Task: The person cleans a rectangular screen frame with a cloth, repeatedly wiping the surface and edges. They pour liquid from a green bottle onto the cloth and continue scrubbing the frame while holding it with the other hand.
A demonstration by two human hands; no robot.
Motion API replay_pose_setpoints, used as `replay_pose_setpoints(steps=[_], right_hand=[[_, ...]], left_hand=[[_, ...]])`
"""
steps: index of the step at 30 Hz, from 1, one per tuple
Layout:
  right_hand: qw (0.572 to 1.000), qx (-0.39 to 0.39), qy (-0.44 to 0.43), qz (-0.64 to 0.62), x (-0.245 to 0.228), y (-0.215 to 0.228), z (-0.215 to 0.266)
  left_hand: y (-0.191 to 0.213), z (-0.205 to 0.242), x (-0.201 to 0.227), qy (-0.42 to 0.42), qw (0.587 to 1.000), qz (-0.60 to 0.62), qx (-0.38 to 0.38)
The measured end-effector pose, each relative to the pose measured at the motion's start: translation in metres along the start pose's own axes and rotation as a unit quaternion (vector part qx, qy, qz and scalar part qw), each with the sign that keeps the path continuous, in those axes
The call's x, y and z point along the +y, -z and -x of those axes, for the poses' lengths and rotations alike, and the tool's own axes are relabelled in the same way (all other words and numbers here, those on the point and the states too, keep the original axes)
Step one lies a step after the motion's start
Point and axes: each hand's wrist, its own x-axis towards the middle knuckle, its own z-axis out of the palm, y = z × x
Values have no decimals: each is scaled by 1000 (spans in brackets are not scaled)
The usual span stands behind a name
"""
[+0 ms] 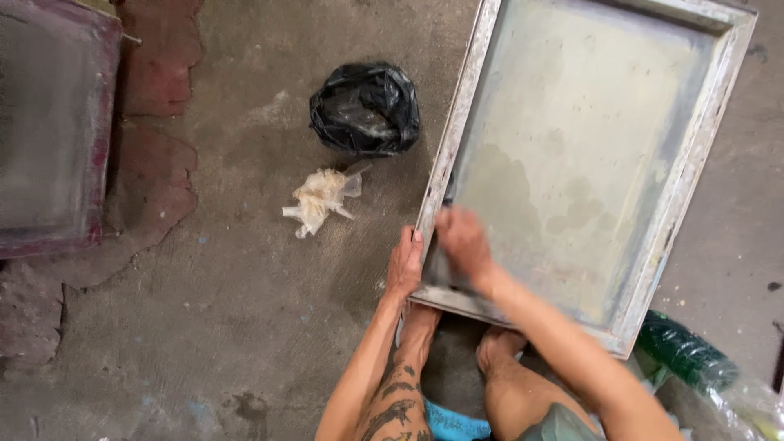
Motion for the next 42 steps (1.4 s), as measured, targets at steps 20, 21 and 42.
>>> replay_pose_setpoints(steps=[20, 21, 42], right_hand=[[999, -36, 11, 26, -19, -2, 22], [998, -50, 31, -26, -29, -11, 46], [994, -90, 43, -50, -50, 34, 25]], left_hand=[[3, 0, 0, 1, 1000, 15, -5], [5, 4, 10, 6, 1000, 5, -16], [6, 2, 1, 31, 999, 31, -29]])
